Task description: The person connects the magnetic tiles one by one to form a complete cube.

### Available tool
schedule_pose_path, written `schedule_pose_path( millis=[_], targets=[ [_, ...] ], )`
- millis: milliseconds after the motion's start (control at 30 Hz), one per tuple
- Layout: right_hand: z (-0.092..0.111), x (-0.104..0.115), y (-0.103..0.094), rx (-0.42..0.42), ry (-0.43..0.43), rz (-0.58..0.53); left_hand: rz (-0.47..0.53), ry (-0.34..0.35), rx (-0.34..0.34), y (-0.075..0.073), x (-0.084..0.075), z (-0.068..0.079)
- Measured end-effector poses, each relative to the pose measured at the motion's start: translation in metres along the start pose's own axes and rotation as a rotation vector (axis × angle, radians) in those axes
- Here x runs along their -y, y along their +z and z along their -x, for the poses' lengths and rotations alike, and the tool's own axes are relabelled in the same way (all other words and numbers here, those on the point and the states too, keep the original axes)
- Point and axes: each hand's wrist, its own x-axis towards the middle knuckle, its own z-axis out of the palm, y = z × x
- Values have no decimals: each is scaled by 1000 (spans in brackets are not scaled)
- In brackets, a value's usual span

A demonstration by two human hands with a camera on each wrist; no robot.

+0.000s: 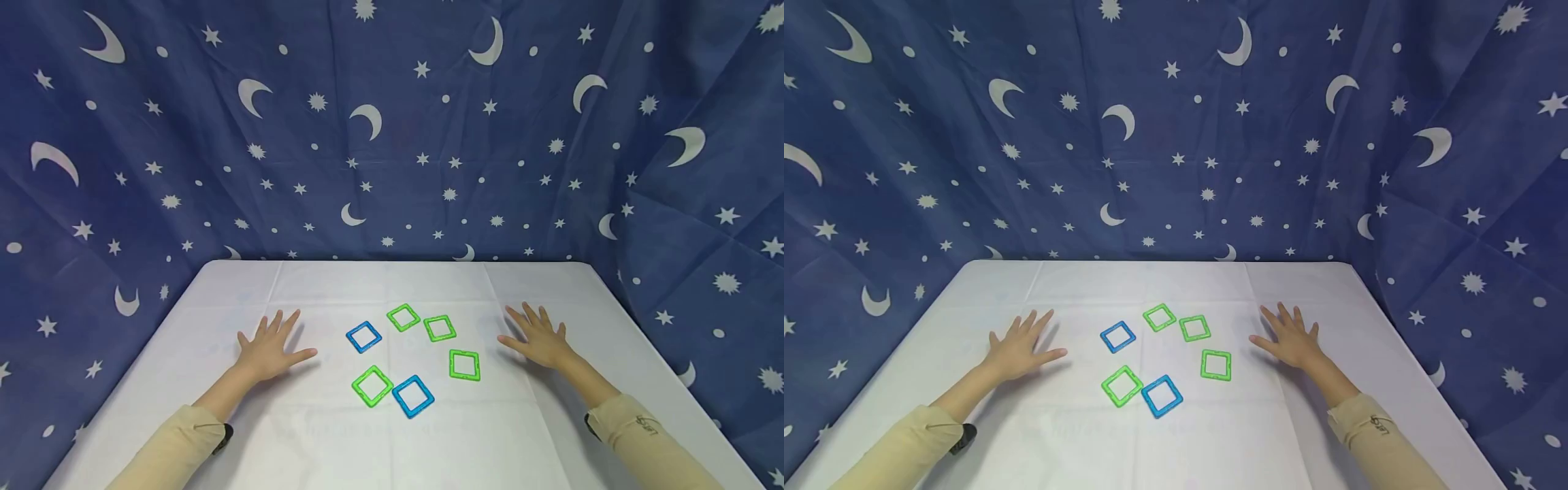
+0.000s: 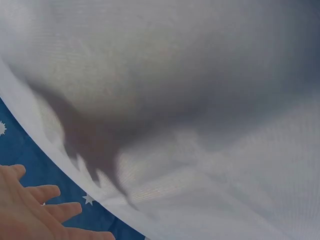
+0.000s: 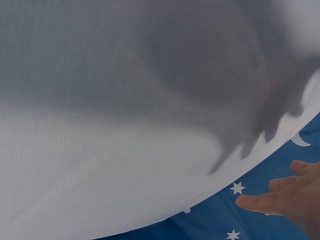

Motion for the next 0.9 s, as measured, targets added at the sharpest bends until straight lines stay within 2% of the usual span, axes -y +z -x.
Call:
schedule_pose_path(
  millis=[200,467,667,900],
  targets=[
    [-2,3,-4,-9,-28,4,3,10,-18,0,1,-1],
    [-4,0,1,-95,-122,27,29,35,-52,3,1,-3],
    [-7,0,3,-117,-136,-6,29,95,-142,6,-1,-2],
    [-8,3,2,-114,-138,-24,49,131,-204,6,-3,-1]
  ],
)
